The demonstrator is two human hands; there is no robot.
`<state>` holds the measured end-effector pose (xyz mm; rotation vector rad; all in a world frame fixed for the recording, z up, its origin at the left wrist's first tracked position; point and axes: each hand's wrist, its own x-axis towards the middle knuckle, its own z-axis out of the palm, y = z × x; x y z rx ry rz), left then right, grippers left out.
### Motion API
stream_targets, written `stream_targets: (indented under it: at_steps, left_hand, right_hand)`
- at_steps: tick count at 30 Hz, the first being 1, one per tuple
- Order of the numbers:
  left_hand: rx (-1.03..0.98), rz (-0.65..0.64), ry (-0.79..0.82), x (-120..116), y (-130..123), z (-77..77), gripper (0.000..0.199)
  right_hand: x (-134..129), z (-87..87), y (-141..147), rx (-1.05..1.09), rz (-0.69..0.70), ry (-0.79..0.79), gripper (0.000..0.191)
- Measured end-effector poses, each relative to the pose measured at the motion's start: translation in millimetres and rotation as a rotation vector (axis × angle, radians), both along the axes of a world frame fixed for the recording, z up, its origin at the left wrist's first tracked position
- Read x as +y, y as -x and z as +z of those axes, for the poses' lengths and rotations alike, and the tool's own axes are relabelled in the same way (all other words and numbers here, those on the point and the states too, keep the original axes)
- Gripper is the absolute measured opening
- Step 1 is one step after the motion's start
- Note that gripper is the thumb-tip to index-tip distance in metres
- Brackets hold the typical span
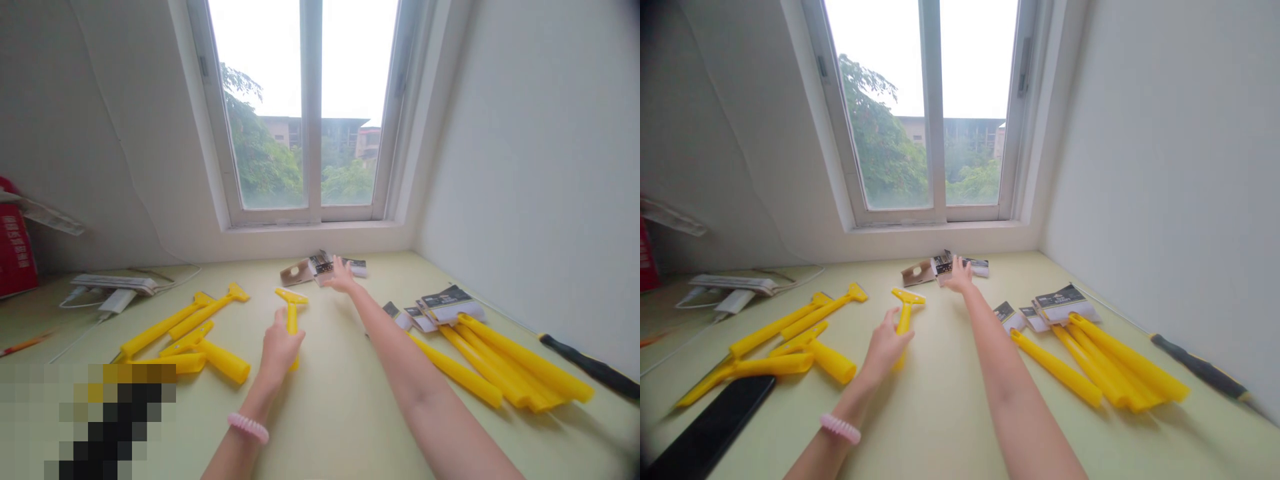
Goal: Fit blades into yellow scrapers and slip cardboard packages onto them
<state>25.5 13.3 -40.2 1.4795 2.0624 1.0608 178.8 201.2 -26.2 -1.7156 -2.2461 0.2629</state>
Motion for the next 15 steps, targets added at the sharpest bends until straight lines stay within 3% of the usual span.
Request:
stream_targets:
  at_steps: [2,4,9,12,15]
  left_hand:
    - [-0.207,-0.005,0.01,3.3,0.5,-4.6,0.051]
    - [-0.292,-0.019,-0.004,5.3,1.3,-9.3,0.049]
    - [-0.285,-0.027,-0.071,4.8,0.2,-12.0,0.053]
    - [-0.497,0.006,-0.07,5.2,-1.2,-8.2,0.056]
    - [-0.72,-0.006,-0.177,7.3,0.4,-4.4,0.048]
  right_hand:
    - [-0.1,2.5,1.3,-0.029,0.011,-0.007,0.095]
    - [-1.2,6.8,1.3,-0.07,0.042,-0.032,0.092]
    - [-10.9,17.5,2.1,-0.17,0.103,-0.141,0.053]
    - [-26.7,22.4,1.7,-0.212,0.164,-0.211,0.039]
    - [-48.7,29.5,-4.0,-0.243,0.245,-0.26,0.029]
